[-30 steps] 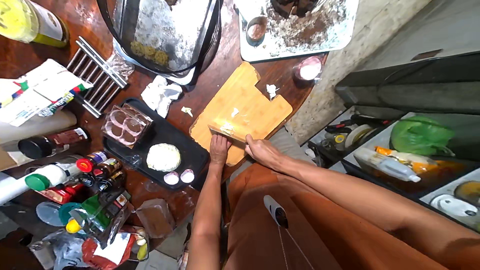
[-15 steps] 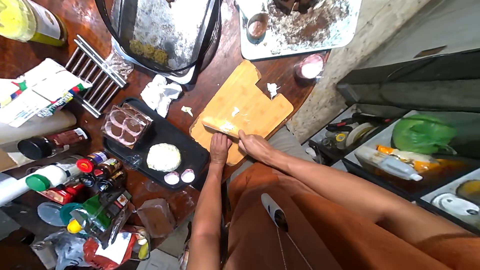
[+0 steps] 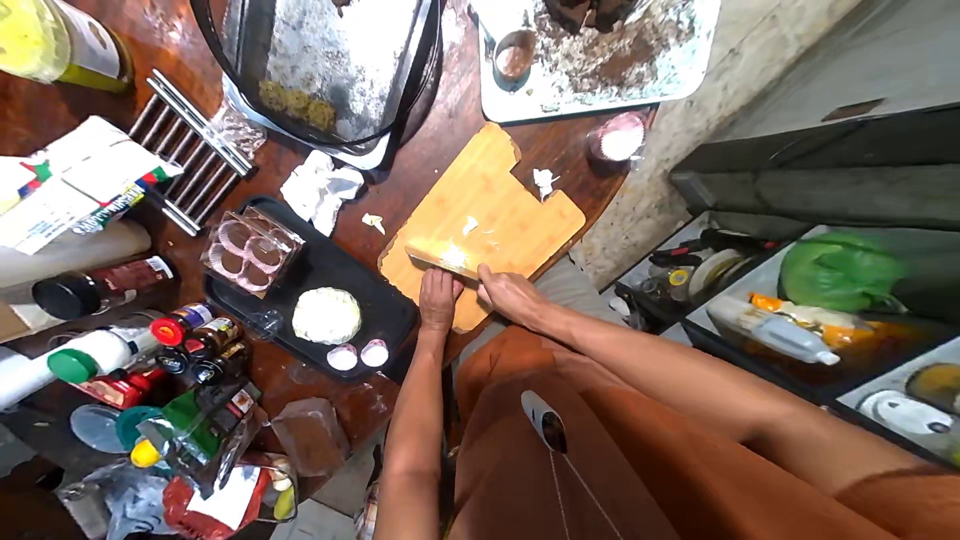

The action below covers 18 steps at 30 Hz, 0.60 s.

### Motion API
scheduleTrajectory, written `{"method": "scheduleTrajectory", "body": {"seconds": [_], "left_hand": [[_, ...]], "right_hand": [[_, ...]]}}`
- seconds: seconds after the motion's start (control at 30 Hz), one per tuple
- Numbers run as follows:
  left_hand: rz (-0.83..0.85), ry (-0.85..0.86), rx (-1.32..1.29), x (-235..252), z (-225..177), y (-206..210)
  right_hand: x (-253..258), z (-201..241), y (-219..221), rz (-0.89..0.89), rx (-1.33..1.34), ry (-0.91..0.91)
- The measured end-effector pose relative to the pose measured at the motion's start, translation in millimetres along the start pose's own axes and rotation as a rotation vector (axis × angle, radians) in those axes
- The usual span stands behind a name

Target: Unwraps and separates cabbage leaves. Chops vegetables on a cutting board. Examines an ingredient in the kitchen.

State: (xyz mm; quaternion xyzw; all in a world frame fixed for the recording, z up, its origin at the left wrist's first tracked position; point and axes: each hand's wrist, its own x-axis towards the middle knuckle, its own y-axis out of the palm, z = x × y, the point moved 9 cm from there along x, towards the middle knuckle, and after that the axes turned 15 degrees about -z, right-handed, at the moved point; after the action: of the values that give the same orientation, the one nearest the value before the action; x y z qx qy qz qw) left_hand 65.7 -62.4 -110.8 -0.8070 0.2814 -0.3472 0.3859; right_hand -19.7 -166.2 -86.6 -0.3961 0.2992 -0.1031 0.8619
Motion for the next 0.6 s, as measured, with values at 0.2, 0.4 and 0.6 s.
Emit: {"method": "scheduleTrajectory", "body": {"seconds": [0.2, 0.4, 0.6], "left_hand": [[0.016, 0.034, 0.098, -6.2, -3.6, -2.3], [0.026, -0.009, -0.026, 0.7, -4.1, -4.6], [-0.007, 0.02, -0.078, 1.1, -3.9, -9.3]], "right_hand": [[10.2, -9.6, -12.3, -0.098, 0.007, -0.016], [9.3, -15.3, -14.7, -0.114, 0.008, 0.0], [7.8, -16.7, -12.0, -0.115, 0.018, 0.009]]}}
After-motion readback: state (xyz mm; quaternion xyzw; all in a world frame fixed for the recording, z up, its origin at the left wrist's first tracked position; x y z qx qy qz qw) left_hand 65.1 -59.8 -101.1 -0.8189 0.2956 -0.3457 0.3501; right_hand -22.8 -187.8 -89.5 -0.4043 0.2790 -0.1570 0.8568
